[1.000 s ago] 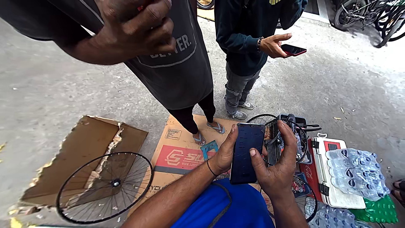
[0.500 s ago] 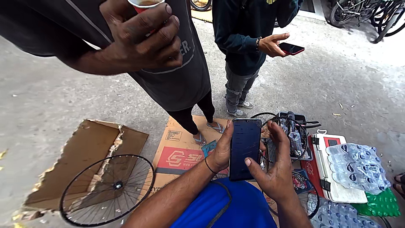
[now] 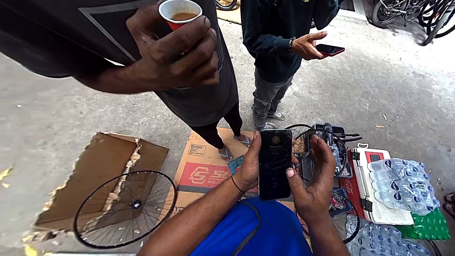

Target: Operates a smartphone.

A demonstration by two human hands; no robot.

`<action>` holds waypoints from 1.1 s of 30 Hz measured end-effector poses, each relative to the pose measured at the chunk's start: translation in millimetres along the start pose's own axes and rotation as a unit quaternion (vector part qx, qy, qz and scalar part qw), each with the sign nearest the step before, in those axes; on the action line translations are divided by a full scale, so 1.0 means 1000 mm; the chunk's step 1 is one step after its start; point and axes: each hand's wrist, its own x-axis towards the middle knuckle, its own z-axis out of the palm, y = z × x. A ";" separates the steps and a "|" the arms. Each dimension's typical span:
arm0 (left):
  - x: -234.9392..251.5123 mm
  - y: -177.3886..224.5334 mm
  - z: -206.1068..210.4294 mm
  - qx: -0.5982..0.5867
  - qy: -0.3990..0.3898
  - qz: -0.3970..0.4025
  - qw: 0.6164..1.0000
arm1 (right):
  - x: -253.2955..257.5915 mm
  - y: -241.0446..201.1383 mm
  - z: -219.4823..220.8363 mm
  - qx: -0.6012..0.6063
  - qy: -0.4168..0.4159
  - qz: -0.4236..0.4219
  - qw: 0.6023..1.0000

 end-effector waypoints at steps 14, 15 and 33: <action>0.007 0.003 -0.002 0.045 0.037 0.015 0.998 | -0.019 0.012 0.004 -0.050 -0.063 0.065 0.995; 0.008 0.003 -0.002 0.040 0.033 0.016 0.999 | -0.018 0.012 0.004 -0.047 -0.064 0.061 0.995; 0.015 0.002 -0.005 0.011 -0.004 -0.005 1.000 | 0.004 0.006 0.006 -0.035 0.001 0.023 0.999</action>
